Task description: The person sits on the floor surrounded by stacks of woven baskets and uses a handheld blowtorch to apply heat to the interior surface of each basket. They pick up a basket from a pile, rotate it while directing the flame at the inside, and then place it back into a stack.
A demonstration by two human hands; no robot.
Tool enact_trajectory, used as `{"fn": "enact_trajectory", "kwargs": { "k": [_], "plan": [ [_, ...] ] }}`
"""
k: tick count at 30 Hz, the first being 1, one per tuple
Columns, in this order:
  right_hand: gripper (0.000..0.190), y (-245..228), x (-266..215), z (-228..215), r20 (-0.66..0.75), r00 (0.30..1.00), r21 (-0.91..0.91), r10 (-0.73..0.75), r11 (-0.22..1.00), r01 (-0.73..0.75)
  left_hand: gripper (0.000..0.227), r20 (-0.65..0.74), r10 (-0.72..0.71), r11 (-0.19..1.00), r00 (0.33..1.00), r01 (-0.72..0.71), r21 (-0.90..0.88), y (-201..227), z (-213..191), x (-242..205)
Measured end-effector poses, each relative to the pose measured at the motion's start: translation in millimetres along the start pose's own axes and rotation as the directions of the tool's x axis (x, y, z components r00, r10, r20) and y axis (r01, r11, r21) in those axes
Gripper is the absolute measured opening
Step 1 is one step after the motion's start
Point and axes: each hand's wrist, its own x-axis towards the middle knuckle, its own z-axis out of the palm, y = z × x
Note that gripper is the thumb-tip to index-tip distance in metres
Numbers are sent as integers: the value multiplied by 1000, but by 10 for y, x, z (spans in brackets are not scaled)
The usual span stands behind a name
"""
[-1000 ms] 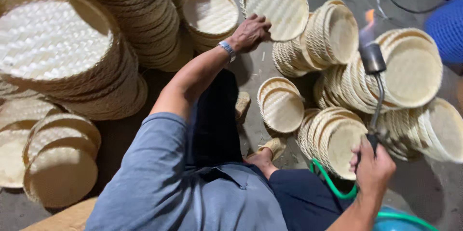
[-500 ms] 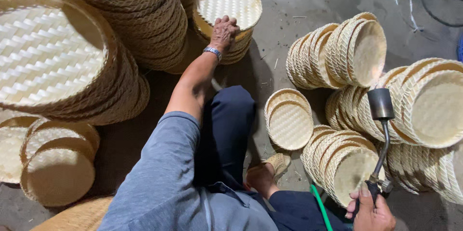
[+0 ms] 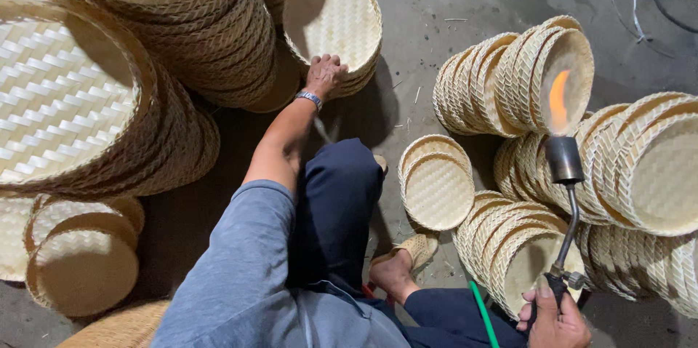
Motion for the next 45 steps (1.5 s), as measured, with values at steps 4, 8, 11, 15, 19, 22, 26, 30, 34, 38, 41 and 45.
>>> {"fn": "enact_trajectory", "kwargs": {
  "k": [4,8,11,15,19,22,26,30,34,38,41,45],
  "plan": [
    [26,-204,-50,37,-42,999,-11,16,1000,-17,15,50,-40,994,998,34,108,-5,68,-1],
    [27,-326,-33,57,-68,998,121,19,993,-11,44,75,-30,995,997,22,99,34,-236,-29],
    [26,-421,-22,55,-75,997,214,-7,977,23,49,80,-29,990,996,18,139,65,-313,-25],
    [23,-540,13,49,-60,996,280,-64,957,78,50,36,36,989,999,-41,142,47,-312,113],
    [26,-605,119,131,-67,995,287,-77,953,93,21,248,105,990,963,-126,68,181,-250,431],
    [29,-658,179,217,-27,993,355,-112,928,114,17,236,298,953,925,-301,-24,542,-168,693],
    [21,-682,220,366,15,994,487,-109,869,88,35,411,515,830,752,-558,-18,1179,103,936],
    [23,-613,256,456,28,996,422,-87,904,67,51,631,276,956,725,-275,-103,1870,693,634],
    [20,-599,248,517,58,996,500,-64,866,26,52,565,260,926,783,-35,-377,2399,1266,-49],
    [20,-558,193,534,73,995,462,-62,887,22,57,494,-2,884,869,232,-405,2623,1540,-1085],
    [23,-531,178,554,64,997,425,-43,905,12,53,563,-88,851,822,356,-386,2749,1589,-1380],
    [25,-550,213,557,67,998,351,2,936,-25,46,665,-195,799,721,510,-319,2977,1660,-1403]
  ]
}}
